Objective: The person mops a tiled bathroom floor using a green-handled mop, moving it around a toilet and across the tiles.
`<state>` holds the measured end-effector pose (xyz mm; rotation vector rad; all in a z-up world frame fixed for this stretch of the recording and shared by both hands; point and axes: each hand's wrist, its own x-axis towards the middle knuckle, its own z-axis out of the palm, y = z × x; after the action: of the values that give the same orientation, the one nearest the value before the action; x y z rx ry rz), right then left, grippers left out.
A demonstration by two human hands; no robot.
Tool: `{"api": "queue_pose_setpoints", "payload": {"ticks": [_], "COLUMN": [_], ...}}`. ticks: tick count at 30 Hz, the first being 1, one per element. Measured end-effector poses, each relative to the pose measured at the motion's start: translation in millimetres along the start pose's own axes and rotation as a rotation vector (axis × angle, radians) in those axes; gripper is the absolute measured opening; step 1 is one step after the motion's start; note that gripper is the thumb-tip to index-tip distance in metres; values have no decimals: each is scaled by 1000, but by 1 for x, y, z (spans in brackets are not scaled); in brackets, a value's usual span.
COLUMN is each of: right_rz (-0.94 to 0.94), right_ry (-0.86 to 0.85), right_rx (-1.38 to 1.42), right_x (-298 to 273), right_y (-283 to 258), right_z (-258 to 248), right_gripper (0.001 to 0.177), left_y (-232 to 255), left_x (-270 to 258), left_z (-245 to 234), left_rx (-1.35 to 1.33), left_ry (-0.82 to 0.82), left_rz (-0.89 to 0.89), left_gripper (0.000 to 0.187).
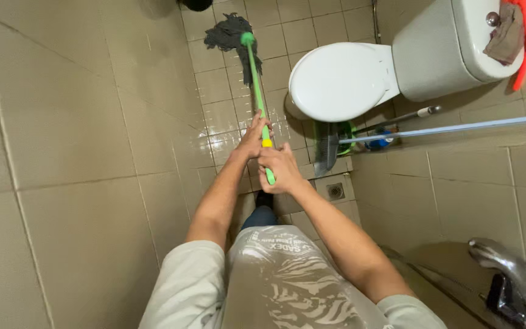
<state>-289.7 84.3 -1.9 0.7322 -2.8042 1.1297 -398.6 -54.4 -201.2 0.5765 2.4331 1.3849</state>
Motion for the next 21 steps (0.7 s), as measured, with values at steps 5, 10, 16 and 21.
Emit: {"api": "queue_pose_setpoints", "payload": {"ticks": [5, 10, 16, 21], "right_rz": [8, -9, 8, 30], "right_ry": [6, 8, 156, 237], "right_rx": [-24, -19, 36, 89], "right_x": [-41, -97, -166, -213], "right_y": [-31, -73, -132, -174], "right_z": [1, -15, -43, -73], "right_gripper": [13, 17, 23, 20], "left_y": [21, 60, 132, 202], "left_x": [-48, -109, -177, -225], "left_z": [22, 52, 84, 90], "left_rx": [-187, -54, 24, 46], "left_ry": [-7, 46, 139, 174], "left_rz": [19, 85, 94, 196], "left_gripper": [56, 51, 41, 24]}}
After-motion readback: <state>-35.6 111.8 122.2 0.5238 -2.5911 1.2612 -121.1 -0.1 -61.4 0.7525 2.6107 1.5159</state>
